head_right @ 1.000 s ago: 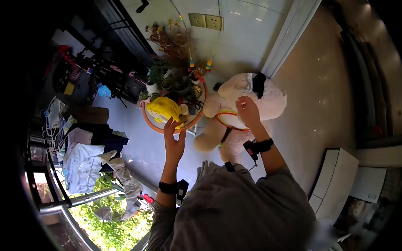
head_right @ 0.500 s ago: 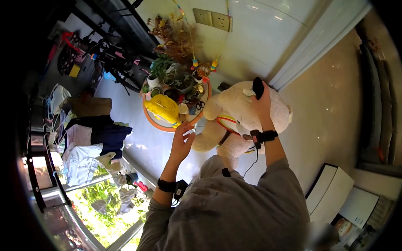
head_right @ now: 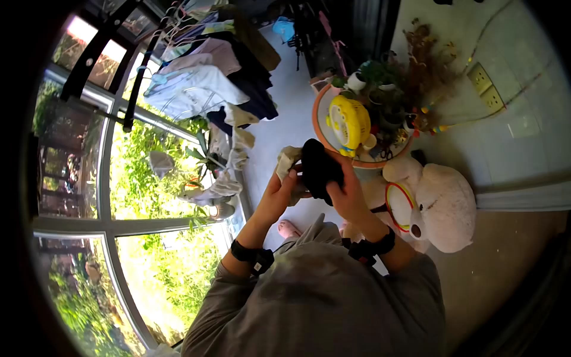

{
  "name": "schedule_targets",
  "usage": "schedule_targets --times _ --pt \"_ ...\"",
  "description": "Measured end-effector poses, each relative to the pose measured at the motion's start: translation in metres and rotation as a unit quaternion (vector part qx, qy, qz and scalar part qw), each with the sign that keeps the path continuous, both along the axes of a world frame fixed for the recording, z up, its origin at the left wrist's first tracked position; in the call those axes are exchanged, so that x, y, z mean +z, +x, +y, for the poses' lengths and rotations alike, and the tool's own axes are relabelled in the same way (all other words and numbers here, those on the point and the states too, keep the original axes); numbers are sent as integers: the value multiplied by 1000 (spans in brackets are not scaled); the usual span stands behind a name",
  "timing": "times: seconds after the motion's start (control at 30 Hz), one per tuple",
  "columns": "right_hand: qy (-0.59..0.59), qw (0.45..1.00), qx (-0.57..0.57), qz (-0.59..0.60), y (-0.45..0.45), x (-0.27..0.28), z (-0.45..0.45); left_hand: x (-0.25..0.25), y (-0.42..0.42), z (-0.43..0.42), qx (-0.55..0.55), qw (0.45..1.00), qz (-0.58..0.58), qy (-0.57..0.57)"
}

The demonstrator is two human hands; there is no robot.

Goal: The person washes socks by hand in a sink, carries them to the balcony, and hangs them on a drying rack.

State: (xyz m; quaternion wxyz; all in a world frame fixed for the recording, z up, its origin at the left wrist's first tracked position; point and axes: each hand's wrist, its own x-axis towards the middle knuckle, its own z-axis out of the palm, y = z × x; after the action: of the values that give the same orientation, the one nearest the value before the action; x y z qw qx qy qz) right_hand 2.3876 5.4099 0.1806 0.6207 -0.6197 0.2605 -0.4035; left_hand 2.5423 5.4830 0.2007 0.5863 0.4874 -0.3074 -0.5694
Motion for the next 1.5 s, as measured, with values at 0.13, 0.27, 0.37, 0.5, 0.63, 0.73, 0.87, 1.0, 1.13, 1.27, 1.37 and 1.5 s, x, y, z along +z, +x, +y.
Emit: schedule_targets --times 0.13,0.27,0.37,0.5,0.63,0.73,0.87,1.0,1.13,1.27,1.37,1.5 --pt "148 981 84 -89 70 8 29 31 82 82 53 988 -146 -2" --pt "220 943 206 -140 137 9 54 46 172 169 95 984 -151 -13" --pt "275 917 238 -165 186 7 78 34 245 208 161 975 -153 17" --pt "170 919 348 -79 234 15 103 32 301 223 153 975 -158 23" --pt "160 914 371 -39 276 34 123 39 305 221 43 988 -142 -31" --pt "112 930 348 30 306 32 133 30 293 216 50 988 -132 -63" --pt "102 939 328 10 318 42 122 23 310 228 82 954 -270 -106" --pt "-108 904 397 114 324 53 109 35 325 237 24 964 -215 -156" --pt "-271 851 382 238 324 75 100 32 332 232 113 975 -150 -120" --pt "-201 881 347 249 322 68 82 30 346 208 276 895 -346 -54" --pt "-213 899 346 163 319 48 64 26 353 188 244 835 -493 -31" --pt "-213 911 327 130 313 44 52 38 357 171 250 847 -466 54"
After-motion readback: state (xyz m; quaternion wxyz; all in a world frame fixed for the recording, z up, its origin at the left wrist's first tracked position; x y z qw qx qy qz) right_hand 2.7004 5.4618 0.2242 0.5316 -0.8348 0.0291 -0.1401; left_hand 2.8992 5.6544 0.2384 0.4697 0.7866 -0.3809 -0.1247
